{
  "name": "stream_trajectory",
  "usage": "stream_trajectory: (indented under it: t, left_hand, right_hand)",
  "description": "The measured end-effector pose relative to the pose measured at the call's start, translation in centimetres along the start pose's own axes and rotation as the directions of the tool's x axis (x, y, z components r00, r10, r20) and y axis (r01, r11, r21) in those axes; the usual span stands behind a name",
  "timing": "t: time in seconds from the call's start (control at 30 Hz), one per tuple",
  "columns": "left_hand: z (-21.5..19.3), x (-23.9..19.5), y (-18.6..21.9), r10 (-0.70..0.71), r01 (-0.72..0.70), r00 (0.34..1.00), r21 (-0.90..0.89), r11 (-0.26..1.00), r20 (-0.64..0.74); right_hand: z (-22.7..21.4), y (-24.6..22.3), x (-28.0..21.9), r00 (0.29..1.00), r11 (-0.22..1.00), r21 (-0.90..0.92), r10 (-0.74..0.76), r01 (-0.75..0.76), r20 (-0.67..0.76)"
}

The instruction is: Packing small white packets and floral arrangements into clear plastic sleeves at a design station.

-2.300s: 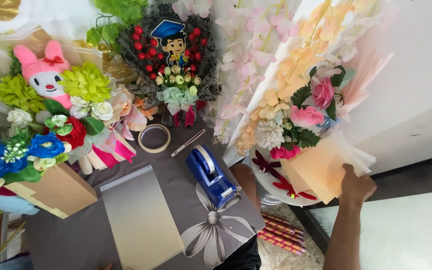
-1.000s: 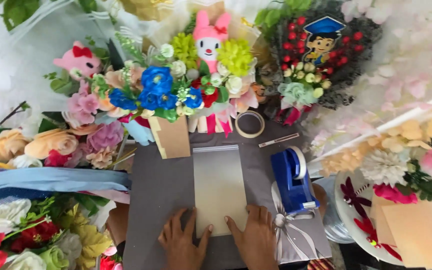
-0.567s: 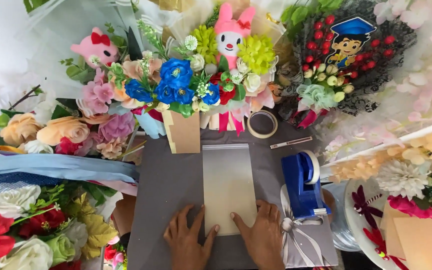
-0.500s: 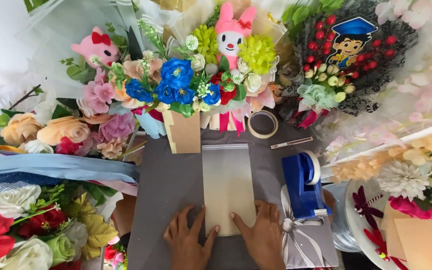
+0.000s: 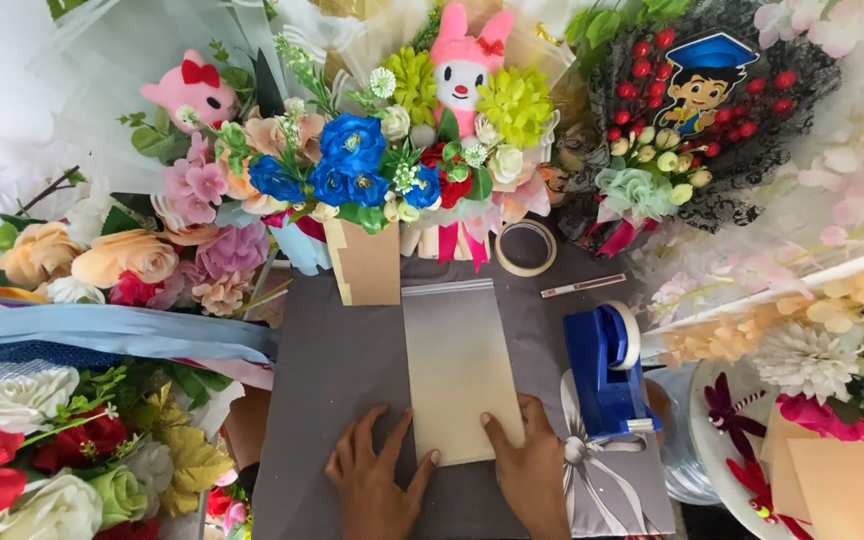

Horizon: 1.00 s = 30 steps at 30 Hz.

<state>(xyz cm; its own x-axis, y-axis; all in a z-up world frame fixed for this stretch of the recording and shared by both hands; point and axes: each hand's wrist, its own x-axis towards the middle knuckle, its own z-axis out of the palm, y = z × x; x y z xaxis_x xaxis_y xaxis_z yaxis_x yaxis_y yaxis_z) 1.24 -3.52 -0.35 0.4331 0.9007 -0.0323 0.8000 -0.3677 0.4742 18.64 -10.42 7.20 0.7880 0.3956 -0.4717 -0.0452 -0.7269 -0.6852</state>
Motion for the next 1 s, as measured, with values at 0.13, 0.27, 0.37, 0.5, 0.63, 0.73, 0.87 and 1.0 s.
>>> stream_trajectory:
  t: [0.13,0.27,0.37,0.5,0.63,0.73,0.87,1.0]
  left_hand:
    - [-0.3,0.0,-0.1,-0.035,0.036,0.995,-0.009,0.999,0.091]
    - [-5.2,0.8,2.5,-0.251,0.388,0.900,-0.391,0.834,0.356]
    - [-7.5,1.3,3.7,-0.316,0.669,0.736,-0.570,0.478,0.599]
    - [-8.0,1.5,4.9,-0.290,0.826,0.563,-0.533,0.182,0.774]
    - [-7.3,0.6,4.7,-0.189,0.858,0.509,-0.513,0.031,0.840]
    - [-6.5,0.3,3.9,-0.215,0.799,0.591,-0.601,0.023,0.778]
    - [-9.0,0.5,4.3,-0.247,0.784,0.620,-0.600,0.160,0.745]
    - [-9.0,0.5,3.6,-0.202,0.781,0.625,-0.604,0.160,0.754]
  right_hand:
    - [-0.5,0.6,0.0,1.000,0.998,0.061,-0.029,0.029,0.002]
    - [-1.7,1.5,-0.3,0.998,0.960,0.277,-0.057,0.048,0.025]
    - [-3.0,2.7,-0.5,0.997,0.978,0.195,0.068,-0.076,0.047]
    - [-3.3,3.0,-1.9,0.977,0.938,0.285,0.168,-0.199,0.129]
    - [-2.2,3.3,-3.3,0.957,0.918,0.296,0.215,-0.266,0.194]
    - [-1.7,2.9,-3.8,0.969,0.957,0.185,0.194,-0.222,0.155]
    - [-1.2,3.5,-4.2,0.994,0.978,0.180,0.103,-0.107,0.032]
    - [-1.4,6.0,-3.1,0.988,0.986,0.071,-0.153,0.153,0.000]
